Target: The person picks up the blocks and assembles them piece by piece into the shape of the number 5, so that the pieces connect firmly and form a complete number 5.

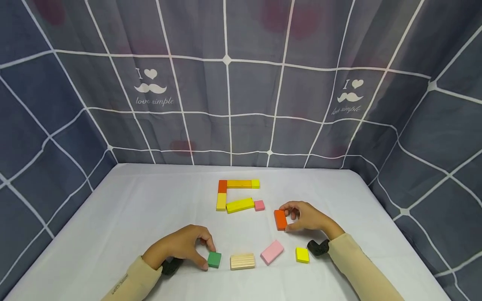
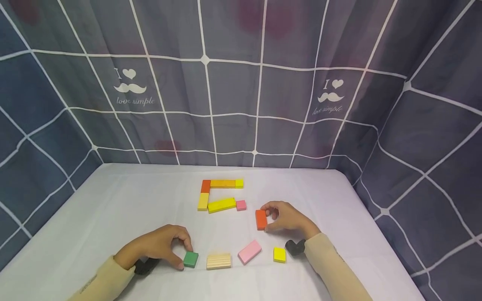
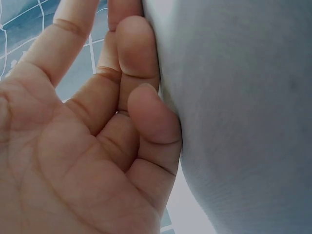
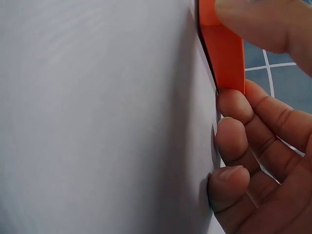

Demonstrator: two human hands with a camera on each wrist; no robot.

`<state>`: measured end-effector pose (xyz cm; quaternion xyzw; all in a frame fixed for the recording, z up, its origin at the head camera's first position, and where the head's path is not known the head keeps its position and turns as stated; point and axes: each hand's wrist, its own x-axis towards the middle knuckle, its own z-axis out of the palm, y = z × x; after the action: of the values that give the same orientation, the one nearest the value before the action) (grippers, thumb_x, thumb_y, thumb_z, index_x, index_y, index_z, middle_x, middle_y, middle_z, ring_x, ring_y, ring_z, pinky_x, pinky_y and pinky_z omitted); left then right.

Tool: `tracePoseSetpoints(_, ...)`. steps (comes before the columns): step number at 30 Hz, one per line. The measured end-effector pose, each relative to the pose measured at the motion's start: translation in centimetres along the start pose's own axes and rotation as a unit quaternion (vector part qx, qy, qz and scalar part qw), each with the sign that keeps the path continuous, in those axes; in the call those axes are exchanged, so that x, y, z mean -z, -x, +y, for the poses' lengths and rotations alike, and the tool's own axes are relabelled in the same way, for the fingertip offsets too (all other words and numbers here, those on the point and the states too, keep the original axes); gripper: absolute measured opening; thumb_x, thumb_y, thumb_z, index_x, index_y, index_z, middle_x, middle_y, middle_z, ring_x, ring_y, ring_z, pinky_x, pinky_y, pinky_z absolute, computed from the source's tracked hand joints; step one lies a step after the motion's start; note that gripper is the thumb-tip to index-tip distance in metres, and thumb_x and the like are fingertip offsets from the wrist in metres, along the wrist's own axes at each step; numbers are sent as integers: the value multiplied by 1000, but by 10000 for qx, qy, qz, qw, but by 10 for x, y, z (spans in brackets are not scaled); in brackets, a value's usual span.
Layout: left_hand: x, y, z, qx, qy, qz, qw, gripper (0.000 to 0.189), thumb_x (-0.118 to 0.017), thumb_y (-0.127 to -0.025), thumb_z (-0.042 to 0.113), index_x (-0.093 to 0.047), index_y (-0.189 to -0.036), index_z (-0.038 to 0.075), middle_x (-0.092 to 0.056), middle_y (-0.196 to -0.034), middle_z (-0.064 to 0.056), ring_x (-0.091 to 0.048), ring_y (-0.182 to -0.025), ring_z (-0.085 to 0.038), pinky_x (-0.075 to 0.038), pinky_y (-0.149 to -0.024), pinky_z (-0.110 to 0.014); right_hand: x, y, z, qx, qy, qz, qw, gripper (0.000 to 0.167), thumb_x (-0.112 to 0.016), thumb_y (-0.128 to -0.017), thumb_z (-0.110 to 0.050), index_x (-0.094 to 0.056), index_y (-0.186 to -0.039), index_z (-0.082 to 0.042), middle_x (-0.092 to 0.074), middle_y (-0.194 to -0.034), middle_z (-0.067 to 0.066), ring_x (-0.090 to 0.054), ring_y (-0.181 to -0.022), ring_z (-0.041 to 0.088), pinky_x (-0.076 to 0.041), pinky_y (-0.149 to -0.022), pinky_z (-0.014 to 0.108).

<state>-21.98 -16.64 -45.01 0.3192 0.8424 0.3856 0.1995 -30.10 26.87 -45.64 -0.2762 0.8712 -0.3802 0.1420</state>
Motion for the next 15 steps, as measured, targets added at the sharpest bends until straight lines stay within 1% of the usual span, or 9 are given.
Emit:
tracePoseSetpoints(3, -3, 2, 0, 84, 54, 10, 9999, 31, -100, -75, 17, -79, -97, 22, -71, -100, 18, -60, -99, -4, -49, -95, -28, -3, 0, -2, 9, 37, 0, 10000, 54, -92, -80, -12, -69, -126, 4, -63, -102, 1, -55, -86, 15, -46, -75, 24)
tracePoseSetpoints(9, -2, 4, 2, 9, 123, 14, 9999, 31, -100, -74, 15, -80, -97, 20, -71, -101, 17, -60, -99, -4, -50, -95, -28, -4, -2, -8, 53, 179, -54, 9998, 53, -91, -79, -12, -70, -126, 2, -64, -100, 0, -56, -84, 15, -46, -75, 24)
tracePoseSetpoints(15, -2, 1, 2, -76, 142, -19, 9999, 31, -100, -74, 15, -80, -97, 19, -71, -100, 17, -60, -98, -3, -50, -94, -28, -5, -4, -15, 116, 401, -160, 9990, 51, -91, -81, -13, -70, -125, -1, -64, -99, -2, -56, -83, 13, -47, -76, 25)
